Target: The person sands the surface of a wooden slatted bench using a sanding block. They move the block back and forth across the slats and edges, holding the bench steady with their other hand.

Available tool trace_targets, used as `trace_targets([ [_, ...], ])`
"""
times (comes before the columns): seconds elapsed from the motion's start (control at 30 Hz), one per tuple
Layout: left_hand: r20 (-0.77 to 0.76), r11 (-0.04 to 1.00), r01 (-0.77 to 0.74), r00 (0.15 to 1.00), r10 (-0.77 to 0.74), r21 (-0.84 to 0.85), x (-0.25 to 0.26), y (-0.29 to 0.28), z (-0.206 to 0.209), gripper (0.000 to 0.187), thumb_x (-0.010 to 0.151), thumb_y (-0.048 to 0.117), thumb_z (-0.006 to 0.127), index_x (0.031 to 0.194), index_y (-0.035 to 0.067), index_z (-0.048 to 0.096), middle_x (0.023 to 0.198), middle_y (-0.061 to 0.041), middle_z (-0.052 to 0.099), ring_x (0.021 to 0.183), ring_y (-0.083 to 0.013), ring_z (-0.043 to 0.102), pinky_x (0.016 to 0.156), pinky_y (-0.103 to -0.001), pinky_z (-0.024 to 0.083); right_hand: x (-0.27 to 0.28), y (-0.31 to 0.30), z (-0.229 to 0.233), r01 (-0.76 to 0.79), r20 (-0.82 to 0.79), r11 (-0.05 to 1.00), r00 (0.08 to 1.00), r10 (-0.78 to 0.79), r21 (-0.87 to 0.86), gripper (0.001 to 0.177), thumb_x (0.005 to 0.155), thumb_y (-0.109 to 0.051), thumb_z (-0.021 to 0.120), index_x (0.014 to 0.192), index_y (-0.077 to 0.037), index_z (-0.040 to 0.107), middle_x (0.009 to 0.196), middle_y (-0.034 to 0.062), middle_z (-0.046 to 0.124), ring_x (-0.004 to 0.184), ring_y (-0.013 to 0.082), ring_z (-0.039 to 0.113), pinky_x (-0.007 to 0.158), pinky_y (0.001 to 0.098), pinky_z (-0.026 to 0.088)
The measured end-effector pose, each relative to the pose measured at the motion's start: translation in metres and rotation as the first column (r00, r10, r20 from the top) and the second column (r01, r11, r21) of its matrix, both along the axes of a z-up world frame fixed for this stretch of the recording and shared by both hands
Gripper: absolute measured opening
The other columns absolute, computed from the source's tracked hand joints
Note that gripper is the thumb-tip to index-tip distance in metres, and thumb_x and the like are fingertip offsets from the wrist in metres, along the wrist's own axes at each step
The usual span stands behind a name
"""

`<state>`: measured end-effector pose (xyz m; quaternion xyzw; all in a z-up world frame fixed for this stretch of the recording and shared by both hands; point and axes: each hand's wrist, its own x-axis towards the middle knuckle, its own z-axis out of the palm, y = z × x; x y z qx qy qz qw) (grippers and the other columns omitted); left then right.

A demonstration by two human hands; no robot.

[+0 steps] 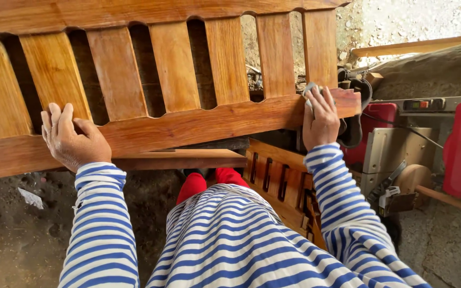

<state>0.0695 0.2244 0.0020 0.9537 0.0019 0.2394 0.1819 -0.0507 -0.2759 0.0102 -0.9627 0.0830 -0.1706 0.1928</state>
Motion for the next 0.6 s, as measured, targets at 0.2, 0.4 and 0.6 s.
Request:
trace_targets([
  [0.2,-0.002,1.000,-0.006,1.000,0.006,0.002,0.000,-0.001,-0.001,0.035,0.091,-0.013,0.059,0.119,-0.006,0.079,0.132,-0.032,0.067,0.128,-0.0491,0.055,0.106,-0.059,0.041,0.072,-0.041,-0.010,-0.090,-0.059,0.991,0.995,0.084,-0.099,0.026,0.111,-0.011,0.057,0.127,0.004,0.070,0.131,0.0219,0.069,0.128,0.0414,0.061,0.112,0.0441,0.047],
  [0.4,-0.046,0.997,-0.065,0.997,0.064,-0.028,-0.002,-0.008,0.004,0.033,0.093,-0.015,0.060,0.118,-0.006,0.080,0.133,-0.031,0.065,0.130,-0.0448,0.053,0.109,-0.057,0.039,0.076,-0.047,-0.007,-0.066,-0.094,0.994,0.994,0.057,-0.090,0.026,0.110,-0.010,0.059,0.128,0.003,0.072,0.133,0.0208,0.067,0.130,0.0399,0.055,0.109,0.0485,0.046],
  [0.6,-0.024,0.999,-0.044,0.999,0.044,-0.015,-0.002,-0.005,0.003,0.032,0.095,-0.014,0.060,0.118,-0.007,0.080,0.132,-0.031,0.067,0.130,-0.0458,0.054,0.107,-0.057,0.039,0.018,-0.018,0.018,-0.154,-0.134,0.986,0.978,0.161,0.057,0.029,0.107,-0.001,0.058,0.134,0.002,0.067,0.139,0.0191,0.064,0.139,0.0372,0.051,0.117,0.0474,0.042],
])
